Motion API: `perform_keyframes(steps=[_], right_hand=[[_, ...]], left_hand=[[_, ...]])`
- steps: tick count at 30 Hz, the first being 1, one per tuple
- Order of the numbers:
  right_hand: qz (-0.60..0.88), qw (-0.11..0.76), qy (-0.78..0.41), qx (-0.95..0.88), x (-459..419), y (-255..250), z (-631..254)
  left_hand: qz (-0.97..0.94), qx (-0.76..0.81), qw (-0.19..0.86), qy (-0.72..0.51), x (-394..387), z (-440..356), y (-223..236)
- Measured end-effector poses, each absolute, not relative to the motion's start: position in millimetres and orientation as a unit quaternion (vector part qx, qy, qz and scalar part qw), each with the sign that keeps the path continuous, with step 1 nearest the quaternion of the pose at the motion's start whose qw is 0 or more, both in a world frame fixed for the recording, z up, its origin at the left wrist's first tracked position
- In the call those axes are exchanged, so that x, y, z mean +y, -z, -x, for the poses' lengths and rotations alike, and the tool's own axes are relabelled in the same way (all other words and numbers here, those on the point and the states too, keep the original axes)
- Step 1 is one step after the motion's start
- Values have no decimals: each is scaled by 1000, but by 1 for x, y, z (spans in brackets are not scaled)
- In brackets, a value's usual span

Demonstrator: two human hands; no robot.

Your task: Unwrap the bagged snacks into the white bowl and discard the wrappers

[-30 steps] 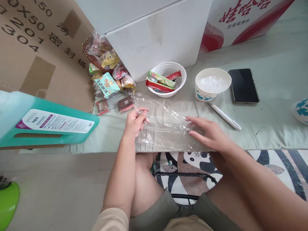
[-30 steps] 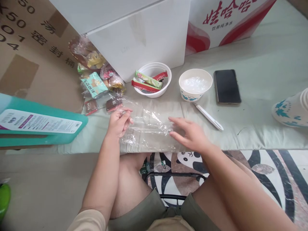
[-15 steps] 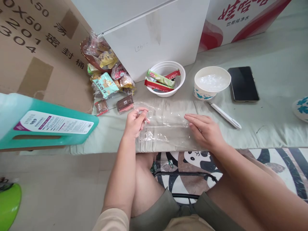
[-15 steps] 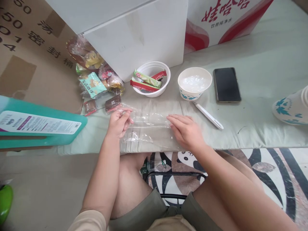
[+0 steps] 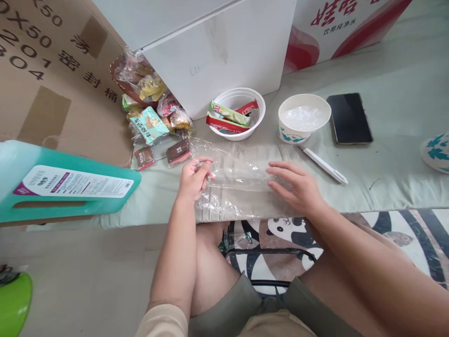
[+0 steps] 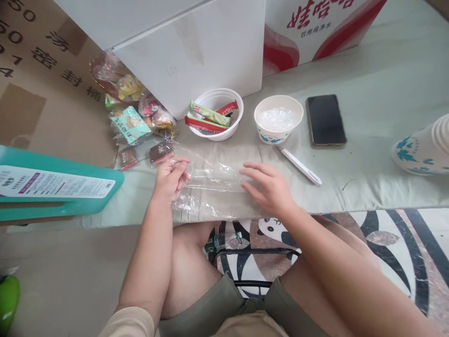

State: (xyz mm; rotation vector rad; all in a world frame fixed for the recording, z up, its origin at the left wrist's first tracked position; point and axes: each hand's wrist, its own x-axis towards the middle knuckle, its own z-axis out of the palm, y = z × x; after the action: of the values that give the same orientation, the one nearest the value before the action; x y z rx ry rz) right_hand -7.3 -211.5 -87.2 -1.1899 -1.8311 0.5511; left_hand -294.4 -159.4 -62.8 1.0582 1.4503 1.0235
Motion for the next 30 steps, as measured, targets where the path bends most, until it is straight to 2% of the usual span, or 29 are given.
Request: perform_keyframes(steps=[5, 8, 12, 14, 23, 27, 30], right_hand=[[580, 501, -225, -602, -208, 80, -4], [547, 532, -221, -608, -210, 78, -13], [457, 388, -209, -772, -214, 83, -1], [466, 367, -196, -781, -213, 84, 8], [568, 511, -341, -547, -206, 70, -14], [576, 622, -293, -441, -205, 69, -20], [526, 635, -283, -490, -206, 73, -22]], left_hand=[[-436, 606, 501, -438, -158, 297, 62], [-431, 608, 499, -441, -158, 298, 61], [-435, 606, 509, -430, -159, 293, 62], [-438, 601, 512, -430, -159, 291, 63], [-438, 607, 501, -435, -159, 301, 64], [-458, 593, 525, -403, -161, 299, 65], [-450, 585, 535, -410, -161, 295, 65]])
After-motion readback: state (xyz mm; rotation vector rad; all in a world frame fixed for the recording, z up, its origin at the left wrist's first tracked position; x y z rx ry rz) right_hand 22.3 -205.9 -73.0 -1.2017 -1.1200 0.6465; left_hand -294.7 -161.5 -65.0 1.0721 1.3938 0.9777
